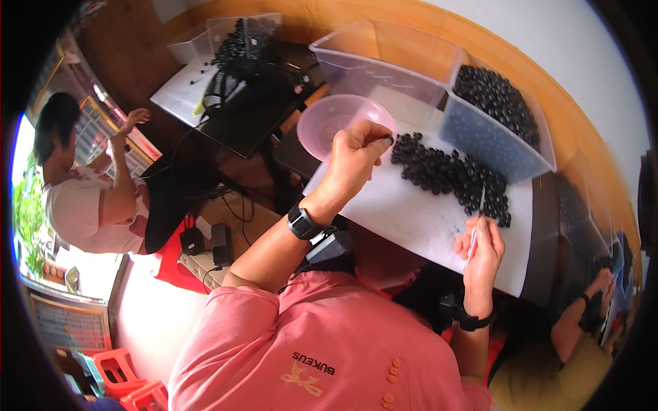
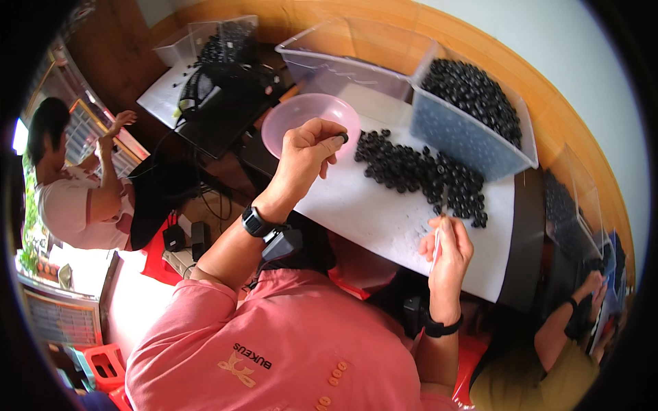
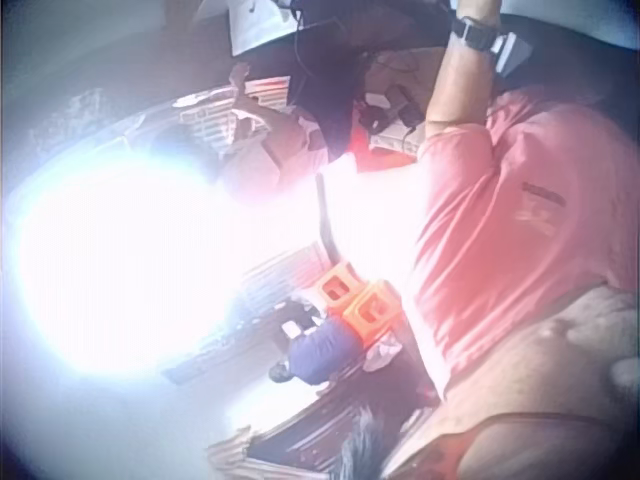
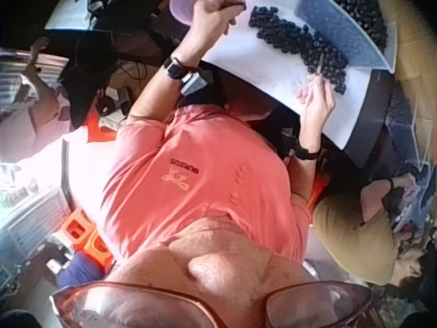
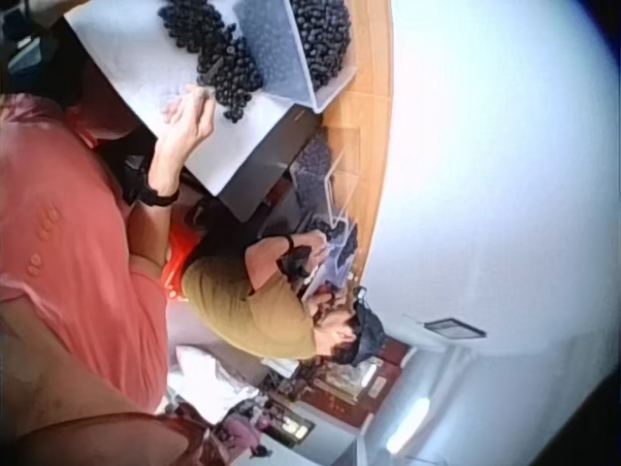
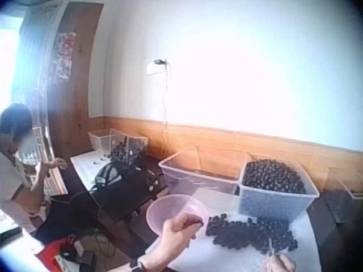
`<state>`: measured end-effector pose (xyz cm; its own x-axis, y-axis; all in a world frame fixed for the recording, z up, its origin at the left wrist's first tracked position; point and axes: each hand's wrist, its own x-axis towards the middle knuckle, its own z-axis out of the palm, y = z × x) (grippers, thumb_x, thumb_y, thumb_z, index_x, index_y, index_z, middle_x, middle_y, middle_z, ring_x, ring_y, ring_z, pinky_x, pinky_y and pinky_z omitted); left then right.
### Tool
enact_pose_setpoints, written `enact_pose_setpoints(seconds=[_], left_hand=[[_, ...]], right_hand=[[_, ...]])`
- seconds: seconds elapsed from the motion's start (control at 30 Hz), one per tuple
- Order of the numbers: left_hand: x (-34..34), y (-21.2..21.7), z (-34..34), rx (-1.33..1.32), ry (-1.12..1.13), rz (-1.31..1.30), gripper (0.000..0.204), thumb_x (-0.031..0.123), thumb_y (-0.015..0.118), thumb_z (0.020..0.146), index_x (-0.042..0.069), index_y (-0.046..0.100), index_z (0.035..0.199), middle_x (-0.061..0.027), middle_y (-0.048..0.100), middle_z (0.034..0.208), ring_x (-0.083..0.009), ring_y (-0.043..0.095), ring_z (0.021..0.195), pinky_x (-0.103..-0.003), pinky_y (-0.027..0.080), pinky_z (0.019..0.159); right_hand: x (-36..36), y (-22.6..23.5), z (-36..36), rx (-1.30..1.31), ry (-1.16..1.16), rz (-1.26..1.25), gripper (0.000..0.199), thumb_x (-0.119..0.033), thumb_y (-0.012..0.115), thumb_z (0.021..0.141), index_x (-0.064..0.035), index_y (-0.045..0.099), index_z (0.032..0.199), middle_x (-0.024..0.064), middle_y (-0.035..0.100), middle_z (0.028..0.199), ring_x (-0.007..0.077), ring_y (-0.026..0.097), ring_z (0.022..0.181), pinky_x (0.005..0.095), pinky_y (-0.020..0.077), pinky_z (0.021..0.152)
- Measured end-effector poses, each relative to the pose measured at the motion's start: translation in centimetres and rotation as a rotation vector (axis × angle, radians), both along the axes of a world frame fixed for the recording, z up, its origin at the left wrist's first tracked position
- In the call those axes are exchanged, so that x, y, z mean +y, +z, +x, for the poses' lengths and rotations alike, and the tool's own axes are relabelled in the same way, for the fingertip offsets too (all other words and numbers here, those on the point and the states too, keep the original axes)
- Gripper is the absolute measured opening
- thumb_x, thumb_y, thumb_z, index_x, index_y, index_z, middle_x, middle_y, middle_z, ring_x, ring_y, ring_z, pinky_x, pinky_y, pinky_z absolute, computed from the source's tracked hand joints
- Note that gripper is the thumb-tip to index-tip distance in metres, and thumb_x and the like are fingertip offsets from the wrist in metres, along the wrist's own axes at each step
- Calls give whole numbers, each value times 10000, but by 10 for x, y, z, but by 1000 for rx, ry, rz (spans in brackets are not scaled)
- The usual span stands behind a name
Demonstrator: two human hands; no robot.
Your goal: Peeling and sorting small black spherical objects using a small blade.
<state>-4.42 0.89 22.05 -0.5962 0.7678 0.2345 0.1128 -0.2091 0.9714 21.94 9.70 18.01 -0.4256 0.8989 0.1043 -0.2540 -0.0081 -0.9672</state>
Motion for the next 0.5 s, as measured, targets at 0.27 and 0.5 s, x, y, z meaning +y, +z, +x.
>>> enact_pose_setpoints(seconds=[0.27, 0.5], left_hand=[[-3, -26, -43, 685, 371, -231, 242, 61, 726, 773, -18, 662, 992, -152, 626, 906, -254, 655, 710, -343, 517, 607], [4, -2, 9, 589, 60, 53, 180, 113, 743, 791, -1, 689, 919, -82, 603, 824, -172, 627, 793, -298, 497, 693]], right_hand=[[-6, 1, 3, -27, 22, 35, 263, -216, 505, 1017, -4, 587, 885, 3, 438, 561, 89, 400, 459, 250, 360, 476], [6, 21, 1, 184, -60, -148, 268, -257, 542, 997, -15, 598, 895, -15, 439, 612, 80, 381, 453, 260, 326, 418]])
